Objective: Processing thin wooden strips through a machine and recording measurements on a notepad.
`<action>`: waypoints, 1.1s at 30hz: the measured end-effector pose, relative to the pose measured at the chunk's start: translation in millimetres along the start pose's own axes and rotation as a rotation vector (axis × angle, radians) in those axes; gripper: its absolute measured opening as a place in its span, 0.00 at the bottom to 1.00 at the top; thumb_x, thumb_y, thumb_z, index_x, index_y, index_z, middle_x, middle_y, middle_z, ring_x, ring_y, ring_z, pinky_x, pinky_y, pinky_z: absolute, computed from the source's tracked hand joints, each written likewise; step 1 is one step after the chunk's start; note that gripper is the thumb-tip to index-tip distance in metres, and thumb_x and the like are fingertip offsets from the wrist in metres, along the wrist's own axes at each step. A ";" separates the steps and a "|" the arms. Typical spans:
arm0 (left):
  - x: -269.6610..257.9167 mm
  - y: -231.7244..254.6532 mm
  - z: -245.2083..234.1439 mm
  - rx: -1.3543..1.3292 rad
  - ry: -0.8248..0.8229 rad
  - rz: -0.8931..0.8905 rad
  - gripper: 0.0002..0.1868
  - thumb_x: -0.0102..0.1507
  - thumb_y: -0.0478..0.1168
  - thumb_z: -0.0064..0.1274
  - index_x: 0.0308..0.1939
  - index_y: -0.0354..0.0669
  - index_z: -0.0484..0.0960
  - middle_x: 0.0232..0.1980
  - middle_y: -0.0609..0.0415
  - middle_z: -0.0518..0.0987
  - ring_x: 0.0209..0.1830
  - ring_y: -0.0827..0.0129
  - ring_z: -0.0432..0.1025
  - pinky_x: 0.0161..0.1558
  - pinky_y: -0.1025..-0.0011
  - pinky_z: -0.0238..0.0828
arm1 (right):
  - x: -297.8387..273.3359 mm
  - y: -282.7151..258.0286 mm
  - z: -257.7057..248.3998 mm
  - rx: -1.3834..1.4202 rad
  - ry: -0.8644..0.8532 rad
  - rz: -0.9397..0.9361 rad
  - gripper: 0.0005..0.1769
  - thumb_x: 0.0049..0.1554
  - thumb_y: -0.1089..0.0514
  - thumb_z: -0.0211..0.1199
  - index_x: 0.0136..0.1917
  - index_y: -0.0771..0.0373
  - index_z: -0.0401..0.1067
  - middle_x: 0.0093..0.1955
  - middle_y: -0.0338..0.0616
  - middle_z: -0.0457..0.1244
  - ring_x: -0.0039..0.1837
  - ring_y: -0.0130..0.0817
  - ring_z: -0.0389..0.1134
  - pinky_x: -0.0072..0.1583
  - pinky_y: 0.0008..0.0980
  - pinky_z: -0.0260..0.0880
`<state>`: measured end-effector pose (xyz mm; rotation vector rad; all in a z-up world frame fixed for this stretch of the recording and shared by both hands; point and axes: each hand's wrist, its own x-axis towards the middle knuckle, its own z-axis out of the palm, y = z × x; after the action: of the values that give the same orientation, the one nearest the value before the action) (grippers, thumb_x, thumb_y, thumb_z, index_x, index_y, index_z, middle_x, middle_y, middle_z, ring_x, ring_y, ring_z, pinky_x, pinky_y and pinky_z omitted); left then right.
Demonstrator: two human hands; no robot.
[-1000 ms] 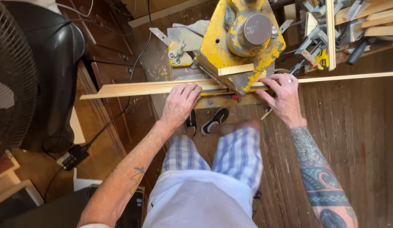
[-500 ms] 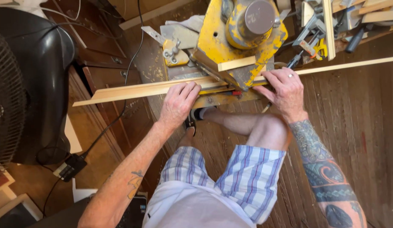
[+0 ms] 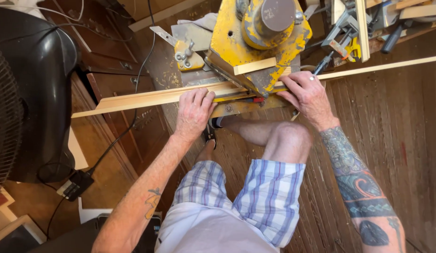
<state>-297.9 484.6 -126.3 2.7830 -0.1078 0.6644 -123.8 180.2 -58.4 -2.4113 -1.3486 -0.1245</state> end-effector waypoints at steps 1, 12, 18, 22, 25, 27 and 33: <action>-1.5 1.6 -3.8 0.002 0.002 0.004 0.14 0.71 0.50 0.52 0.56 0.48 0.78 0.51 0.53 0.75 0.53 0.62 0.71 0.53 0.64 0.68 | 0.8 -4.0 -3.1 -0.001 0.005 0.000 0.17 0.65 0.49 0.66 0.61 0.62 0.77 0.54 0.48 0.66 0.59 0.46 0.68 0.61 0.43 0.70; -1.9 0.5 -3.3 -0.051 -0.011 -0.015 0.14 0.71 0.49 0.52 0.55 0.46 0.78 0.51 0.51 0.76 0.53 0.57 0.70 0.56 0.58 0.66 | -5.9 -3.3 13.4 -0.040 0.056 0.008 0.19 0.64 0.52 0.65 0.61 0.68 0.75 0.55 0.54 0.65 0.59 0.54 0.68 0.62 0.52 0.68; -7.8 -0.8 7.3 -0.034 0.006 -0.025 0.14 0.71 0.50 0.51 0.55 0.47 0.78 0.51 0.53 0.76 0.52 0.59 0.70 0.57 0.58 0.66 | -10.2 -3.5 20.1 -0.028 0.073 0.037 0.21 0.66 0.48 0.63 0.65 0.63 0.75 0.56 0.49 0.65 0.61 0.49 0.67 0.68 0.50 0.64; -6.3 -0.7 6.2 -0.034 -0.001 -0.016 0.15 0.73 0.50 0.47 0.55 0.46 0.77 0.51 0.52 0.75 0.52 0.59 0.70 0.57 0.58 0.64 | -10.5 -5.9 21.7 -0.025 0.070 0.058 0.21 0.66 0.47 0.64 0.65 0.62 0.75 0.56 0.48 0.65 0.62 0.48 0.67 0.71 0.50 0.62; -7.7 0.9 6.7 -0.037 -0.006 -0.018 0.15 0.72 0.50 0.48 0.56 0.46 0.77 0.52 0.52 0.75 0.53 0.58 0.70 0.58 0.57 0.63 | -13.2 -8.8 22.3 -0.018 0.076 0.091 0.21 0.65 0.47 0.65 0.66 0.61 0.75 0.57 0.48 0.65 0.63 0.48 0.67 0.73 0.51 0.60; -3.5 -0.2 4.4 -0.039 -0.007 -0.019 0.15 0.72 0.50 0.48 0.55 0.46 0.77 0.52 0.52 0.75 0.52 0.58 0.70 0.58 0.58 0.63 | -11.4 -9.0 23.5 -0.029 0.084 0.104 0.21 0.66 0.47 0.64 0.66 0.61 0.75 0.57 0.49 0.65 0.64 0.48 0.66 0.74 0.50 0.58; -3.3 0.1 1.1 -0.047 0.003 -0.023 0.15 0.72 0.49 0.48 0.55 0.45 0.77 0.51 0.50 0.74 0.51 0.58 0.70 0.57 0.57 0.63 | -14.3 -11.3 29.2 -0.037 0.081 0.117 0.21 0.67 0.48 0.61 0.67 0.60 0.73 0.58 0.47 0.63 0.65 0.46 0.65 0.76 0.50 0.54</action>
<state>-300.4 484.2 -128.7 2.7337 -0.0897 0.6521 -143.9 184.6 -85.9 -2.4808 -1.1767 -0.2149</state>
